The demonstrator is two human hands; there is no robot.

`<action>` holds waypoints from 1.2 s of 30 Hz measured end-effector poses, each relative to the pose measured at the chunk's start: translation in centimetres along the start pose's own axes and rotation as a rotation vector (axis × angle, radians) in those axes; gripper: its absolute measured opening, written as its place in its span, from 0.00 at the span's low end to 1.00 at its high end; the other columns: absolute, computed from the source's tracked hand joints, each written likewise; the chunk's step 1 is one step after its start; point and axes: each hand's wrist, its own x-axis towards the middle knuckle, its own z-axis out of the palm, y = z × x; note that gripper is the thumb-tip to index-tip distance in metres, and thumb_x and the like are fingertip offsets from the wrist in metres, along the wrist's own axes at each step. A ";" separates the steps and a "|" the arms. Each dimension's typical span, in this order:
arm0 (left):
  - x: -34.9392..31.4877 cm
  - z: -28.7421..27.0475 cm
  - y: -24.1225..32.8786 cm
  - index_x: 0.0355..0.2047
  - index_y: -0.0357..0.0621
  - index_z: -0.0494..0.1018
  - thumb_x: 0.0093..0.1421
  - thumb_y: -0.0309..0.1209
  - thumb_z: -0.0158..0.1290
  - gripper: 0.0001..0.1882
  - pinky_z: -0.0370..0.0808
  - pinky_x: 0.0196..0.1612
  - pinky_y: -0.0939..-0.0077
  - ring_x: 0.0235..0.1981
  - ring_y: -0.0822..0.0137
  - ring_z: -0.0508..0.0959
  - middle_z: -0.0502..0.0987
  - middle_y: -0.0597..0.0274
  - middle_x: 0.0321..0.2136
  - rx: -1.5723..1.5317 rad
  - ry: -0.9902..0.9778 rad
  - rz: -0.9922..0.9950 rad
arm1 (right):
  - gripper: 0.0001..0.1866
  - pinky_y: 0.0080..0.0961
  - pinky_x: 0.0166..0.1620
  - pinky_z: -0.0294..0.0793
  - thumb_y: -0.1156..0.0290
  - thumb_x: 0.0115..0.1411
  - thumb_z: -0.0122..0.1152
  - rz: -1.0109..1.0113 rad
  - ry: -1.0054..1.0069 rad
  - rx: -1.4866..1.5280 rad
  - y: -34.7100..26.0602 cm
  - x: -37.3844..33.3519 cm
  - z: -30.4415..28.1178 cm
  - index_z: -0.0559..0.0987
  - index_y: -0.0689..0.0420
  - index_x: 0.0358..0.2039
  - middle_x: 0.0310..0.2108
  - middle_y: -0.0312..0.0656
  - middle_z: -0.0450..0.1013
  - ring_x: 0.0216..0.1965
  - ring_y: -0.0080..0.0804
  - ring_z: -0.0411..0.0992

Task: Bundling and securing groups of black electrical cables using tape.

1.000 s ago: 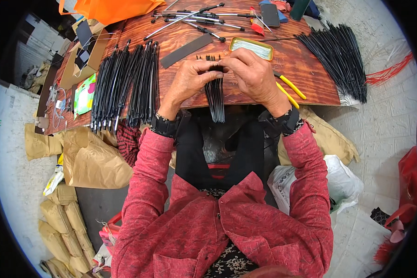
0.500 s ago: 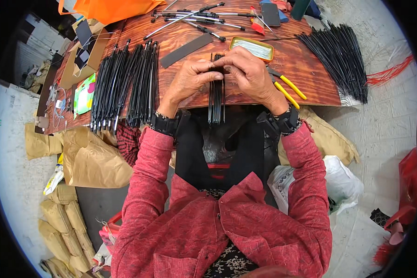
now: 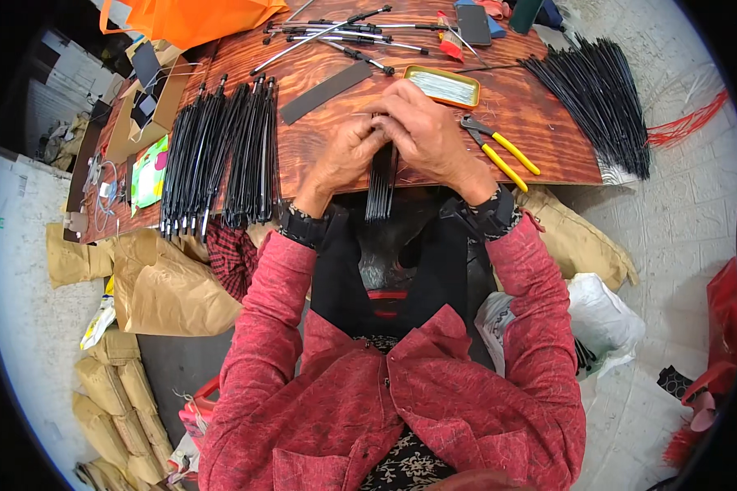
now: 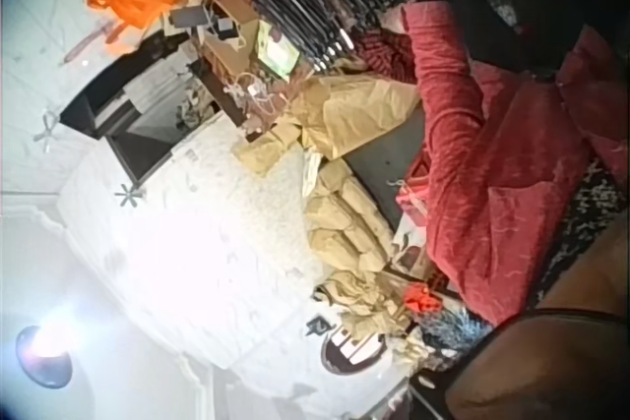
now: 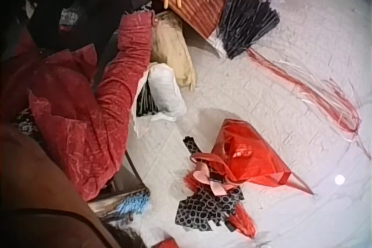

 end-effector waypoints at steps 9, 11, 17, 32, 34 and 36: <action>-0.6 0.9 -3.0 0.46 0.38 0.76 0.66 0.28 0.54 0.10 0.75 0.46 0.69 0.40 0.66 0.79 0.81 0.57 0.37 0.218 -0.004 0.124 | 0.08 0.29 0.37 0.73 0.78 0.59 0.61 -0.055 -0.042 0.126 -0.2 1.2 -0.8 0.79 0.62 0.39 0.33 0.42 0.71 0.34 0.35 0.73; -1.0 0.6 -3.3 0.46 0.38 0.76 0.66 0.27 0.54 0.10 0.75 0.47 0.69 0.41 0.65 0.79 0.81 0.57 0.38 0.181 -0.024 0.022 | 0.07 0.28 0.38 0.73 0.78 0.59 0.61 -0.030 -0.045 0.177 -0.1 1.0 -1.3 0.79 0.63 0.39 0.33 0.41 0.71 0.34 0.32 0.73; -0.8 0.7 -2.0 0.46 0.38 0.77 0.65 0.24 0.53 0.10 0.76 0.46 0.70 0.40 0.66 0.80 0.82 0.59 0.36 0.136 -0.082 0.108 | 0.08 0.24 0.40 0.73 0.76 0.61 0.62 0.270 -0.145 0.253 1.5 -0.5 -2.2 0.80 0.63 0.41 0.37 0.38 0.74 0.38 0.24 0.73; -2.6 0.2 -1.6 0.43 0.37 0.80 0.68 0.27 0.50 0.10 0.75 0.30 0.80 0.29 0.77 0.78 0.83 0.65 0.35 0.039 0.068 -0.075 | 0.07 0.36 0.39 0.76 0.70 0.59 0.63 0.195 -0.317 0.081 -1.1 -8.0 -1.0 0.81 0.59 0.34 0.35 0.45 0.77 0.37 0.44 0.77; -2.7 0.2 -0.8 0.44 0.37 0.80 0.69 0.27 0.50 0.10 0.73 0.26 0.84 0.28 0.80 0.77 0.83 0.66 0.35 -0.011 0.043 -0.172 | 0.07 0.37 0.39 0.76 0.69 0.59 0.63 0.293 -0.333 0.092 -1.6 -9.5 -1.9 0.81 0.60 0.34 0.35 0.45 0.77 0.37 0.44 0.77; -3.2 -0.3 -1.0 0.44 0.37 0.80 0.69 0.27 0.50 0.10 0.72 0.25 0.85 0.27 0.81 0.76 0.83 0.67 0.35 -0.009 0.050 -0.184 | 0.08 0.39 0.39 0.75 0.67 0.60 0.63 0.493 -0.375 0.123 -1.9 -10.9 -2.4 0.81 0.60 0.34 0.35 0.46 0.76 0.37 0.44 0.77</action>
